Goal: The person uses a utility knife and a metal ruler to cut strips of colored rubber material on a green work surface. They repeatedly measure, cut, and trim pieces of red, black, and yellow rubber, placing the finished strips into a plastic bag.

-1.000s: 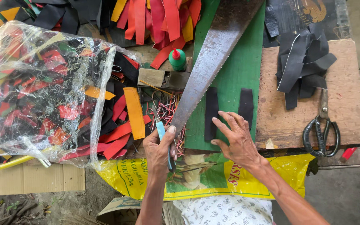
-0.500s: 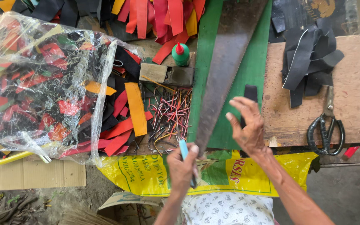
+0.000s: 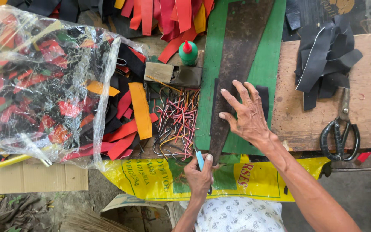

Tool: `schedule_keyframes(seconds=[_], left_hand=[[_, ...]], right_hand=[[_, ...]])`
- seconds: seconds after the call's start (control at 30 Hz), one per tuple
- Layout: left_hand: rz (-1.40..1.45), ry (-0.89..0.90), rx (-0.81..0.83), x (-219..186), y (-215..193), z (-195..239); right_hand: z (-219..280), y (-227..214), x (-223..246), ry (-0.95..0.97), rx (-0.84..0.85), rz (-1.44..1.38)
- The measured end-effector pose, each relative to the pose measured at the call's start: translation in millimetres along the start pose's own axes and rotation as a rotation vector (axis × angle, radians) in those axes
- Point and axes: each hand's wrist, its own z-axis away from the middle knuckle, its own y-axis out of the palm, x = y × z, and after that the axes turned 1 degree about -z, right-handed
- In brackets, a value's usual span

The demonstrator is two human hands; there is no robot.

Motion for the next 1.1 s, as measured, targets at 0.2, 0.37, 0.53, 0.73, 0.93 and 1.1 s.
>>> schedule_keyframes(seconds=[0.2, 0.37, 0.53, 0.73, 0.93, 1.1], left_hand=[[0.04, -0.005, -0.004, -10.4, 4.4, -3.4], [0.035, -0.032, -0.002, -19.3, 5.5, -4.9], [0.019, -0.057, 0.013, -22.8, 2.7, -10.2], [0.02, -0.066, 0.027, -20.8, 0.7, -13.5], [0.019, -0.089, 0.031, -22.4, 0.3, -14.8], [0.025, -0.09, 0.04, -24.3, -0.8, -14.5]], right_hand=[[-5.9, 4.4, -5.7, -0.026, -0.001, 0.031], [-8.8, 7.3, -10.1, -0.022, 0.018, 0.019], [-9.7, 10.3, -10.8, -0.006, 0.027, 0.023], [-8.8, 13.2, -11.7, 0.002, 0.032, 0.035], [-10.5, 14.6, -11.3, 0.01, 0.032, 0.053], [-10.8, 13.0, -10.5, 0.01, 0.048, 0.065]])
